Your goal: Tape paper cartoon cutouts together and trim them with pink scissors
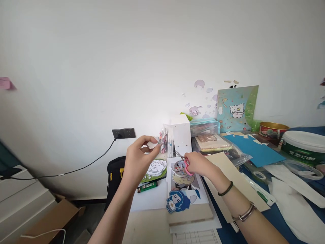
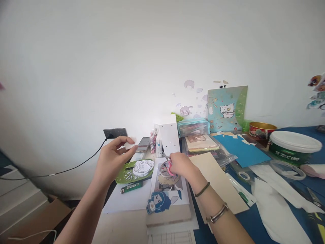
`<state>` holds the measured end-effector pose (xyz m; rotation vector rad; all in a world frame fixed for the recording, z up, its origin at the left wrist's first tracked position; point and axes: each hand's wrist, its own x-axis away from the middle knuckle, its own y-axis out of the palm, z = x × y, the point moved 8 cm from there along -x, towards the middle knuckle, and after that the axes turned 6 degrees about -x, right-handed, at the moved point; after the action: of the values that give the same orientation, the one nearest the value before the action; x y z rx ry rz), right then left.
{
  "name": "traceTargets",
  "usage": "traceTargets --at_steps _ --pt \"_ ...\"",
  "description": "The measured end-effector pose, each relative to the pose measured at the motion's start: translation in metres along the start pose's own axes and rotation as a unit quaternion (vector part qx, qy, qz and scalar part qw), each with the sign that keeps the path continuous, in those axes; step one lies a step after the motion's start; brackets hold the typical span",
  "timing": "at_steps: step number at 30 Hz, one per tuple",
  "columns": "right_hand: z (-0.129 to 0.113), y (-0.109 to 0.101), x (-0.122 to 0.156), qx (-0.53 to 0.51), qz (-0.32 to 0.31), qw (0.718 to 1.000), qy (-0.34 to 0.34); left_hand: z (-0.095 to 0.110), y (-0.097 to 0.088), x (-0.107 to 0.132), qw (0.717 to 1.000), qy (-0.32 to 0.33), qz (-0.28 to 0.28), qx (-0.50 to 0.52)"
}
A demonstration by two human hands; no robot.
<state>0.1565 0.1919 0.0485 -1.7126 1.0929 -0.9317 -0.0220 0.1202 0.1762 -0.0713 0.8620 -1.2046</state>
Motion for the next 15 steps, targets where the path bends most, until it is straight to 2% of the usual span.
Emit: traceTargets --at_steps 4,6,8,10,13,15 --pt "0.022 0.005 -0.003 -0.019 -0.037 0.998 0.042 -0.001 0.008 -0.002 0.999 0.011 -0.045 -0.026" --pt "0.032 -0.001 -0.001 -0.039 -0.04 0.997 0.056 -0.004 0.023 -0.002 0.992 0.041 -0.093 -0.076" --pt "0.041 -0.011 0.003 -0.058 -0.025 0.996 0.064 -0.012 0.05 0.001 0.969 0.082 -0.173 -0.154" --pt "0.048 -0.023 0.006 -0.072 0.004 0.995 0.069 -0.024 0.08 0.008 0.952 0.103 -0.233 -0.171" --pt "0.055 -0.033 0.01 -0.085 0.04 0.993 0.066 -0.041 0.124 0.026 0.921 0.141 -0.305 -0.198" --pt "0.053 -0.035 0.011 -0.091 0.047 0.993 0.057 -0.051 0.148 0.038 0.901 0.154 -0.337 -0.226"
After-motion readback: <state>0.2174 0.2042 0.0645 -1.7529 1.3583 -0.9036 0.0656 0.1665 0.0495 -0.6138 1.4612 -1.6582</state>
